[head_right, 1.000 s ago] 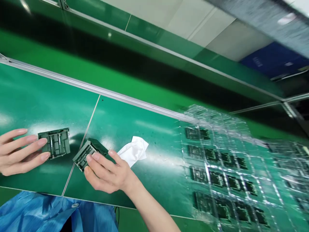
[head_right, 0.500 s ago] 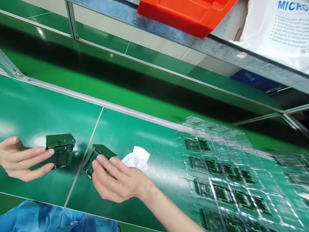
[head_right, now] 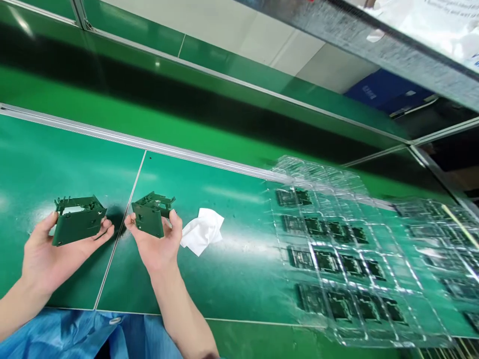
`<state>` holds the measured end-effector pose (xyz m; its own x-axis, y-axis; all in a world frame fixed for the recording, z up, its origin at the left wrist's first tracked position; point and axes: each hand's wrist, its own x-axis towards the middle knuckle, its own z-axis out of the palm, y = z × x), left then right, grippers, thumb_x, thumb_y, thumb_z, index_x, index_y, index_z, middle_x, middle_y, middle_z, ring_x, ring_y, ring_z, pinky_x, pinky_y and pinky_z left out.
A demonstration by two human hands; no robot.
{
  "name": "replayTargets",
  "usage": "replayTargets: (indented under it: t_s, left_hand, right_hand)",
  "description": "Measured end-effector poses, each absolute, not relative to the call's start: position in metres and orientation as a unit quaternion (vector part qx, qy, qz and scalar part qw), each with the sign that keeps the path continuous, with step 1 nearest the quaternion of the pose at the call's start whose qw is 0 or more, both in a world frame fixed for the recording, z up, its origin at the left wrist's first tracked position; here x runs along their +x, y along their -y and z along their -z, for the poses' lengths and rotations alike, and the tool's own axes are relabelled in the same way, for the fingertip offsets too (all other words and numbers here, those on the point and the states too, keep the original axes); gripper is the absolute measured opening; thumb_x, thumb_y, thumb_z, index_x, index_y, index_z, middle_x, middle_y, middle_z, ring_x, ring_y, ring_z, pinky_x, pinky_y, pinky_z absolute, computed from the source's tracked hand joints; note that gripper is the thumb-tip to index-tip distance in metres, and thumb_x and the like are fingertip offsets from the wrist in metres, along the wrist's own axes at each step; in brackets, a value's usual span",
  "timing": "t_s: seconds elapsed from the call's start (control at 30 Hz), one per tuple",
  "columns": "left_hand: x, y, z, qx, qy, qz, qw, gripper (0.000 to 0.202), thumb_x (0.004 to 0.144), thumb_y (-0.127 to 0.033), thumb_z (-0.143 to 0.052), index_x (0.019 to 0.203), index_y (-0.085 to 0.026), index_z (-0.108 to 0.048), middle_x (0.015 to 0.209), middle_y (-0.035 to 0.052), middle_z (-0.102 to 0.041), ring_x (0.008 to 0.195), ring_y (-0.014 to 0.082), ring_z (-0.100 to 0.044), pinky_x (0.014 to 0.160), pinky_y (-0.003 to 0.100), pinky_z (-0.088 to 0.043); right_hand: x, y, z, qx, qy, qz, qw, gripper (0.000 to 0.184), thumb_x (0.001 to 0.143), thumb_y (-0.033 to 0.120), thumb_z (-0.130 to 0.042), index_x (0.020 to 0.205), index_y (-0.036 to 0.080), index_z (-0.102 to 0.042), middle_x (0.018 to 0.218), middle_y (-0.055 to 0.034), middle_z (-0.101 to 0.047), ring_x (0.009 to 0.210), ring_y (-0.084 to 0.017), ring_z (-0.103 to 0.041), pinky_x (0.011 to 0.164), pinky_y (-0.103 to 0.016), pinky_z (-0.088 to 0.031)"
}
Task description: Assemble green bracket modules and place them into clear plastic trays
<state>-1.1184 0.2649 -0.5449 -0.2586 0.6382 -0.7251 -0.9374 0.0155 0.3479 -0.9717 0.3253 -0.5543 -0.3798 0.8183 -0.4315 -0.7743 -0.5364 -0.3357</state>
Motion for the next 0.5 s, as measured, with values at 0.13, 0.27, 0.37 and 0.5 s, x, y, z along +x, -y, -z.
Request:
replayTargets:
  t_s: [0.13, 0.27, 0.37, 0.5]
  left_hand:
    - [-1.111, -0.271, 0.543, -0.249, -0.402, -0.660, 0.584, 0.027, 0.078, -0.032, -0.057, 0.094, -0.011, -0.065, 0.102, 0.0194, -0.065, 0.095, 0.0337, -0.064, 0.072, 0.049, -0.061]
    - [-1.104, -0.273, 0.543, -0.274, -0.383, -0.656, 0.589, 0.026, 0.082, -0.032, -0.054, 0.091, -0.010, -0.065, 0.100, 0.0173, -0.065, 0.091, 0.0296, -0.064, 0.074, 0.048, -0.062]
    - [-1.099, -0.274, 0.544, -0.284, -0.369, -0.656, 0.594, 0.025, 0.081, -0.032, -0.054, 0.090, -0.012, -0.066, 0.098, 0.0142, -0.065, 0.086, 0.0265, -0.064, 0.075, 0.047, -0.061]
    - [-1.108, -0.268, 0.553, -0.169, -0.394, -0.671, 0.605, 0.028, 0.073, -0.038, -0.067, 0.090, -0.015, -0.067, 0.096, 0.0120, -0.067, 0.089, 0.0272, -0.065, 0.081, 0.047, -0.060]
  right_hand:
    - [-0.973, -0.322, 0.553, -0.272, -0.032, -0.831, 0.484, 0.037, 0.065, 0.053, -0.076, 0.083, 0.022, -0.066, 0.086, -0.0016, -0.068, 0.079, -0.018, -0.060, 0.086, -0.039, -0.051]
    - [-0.973, -0.320, 0.556, -0.275, -0.059, -0.825, 0.491, 0.037, 0.065, 0.051, -0.077, 0.085, 0.022, -0.066, 0.084, -0.0003, -0.067, 0.077, -0.015, -0.060, 0.084, -0.034, -0.051]
    - [-0.974, -0.320, 0.559, -0.285, -0.045, -0.820, 0.494, 0.034, 0.069, 0.053, -0.074, 0.086, 0.024, -0.065, 0.086, 0.0007, -0.067, 0.078, -0.015, -0.060, 0.089, -0.036, -0.050]
    - [-0.965, -0.322, 0.565, -0.327, 0.121, -0.789, 0.507, 0.036, 0.075, 0.061, -0.065, 0.090, 0.028, -0.063, 0.094, 0.0006, -0.068, 0.088, -0.019, -0.062, 0.093, -0.046, -0.049]
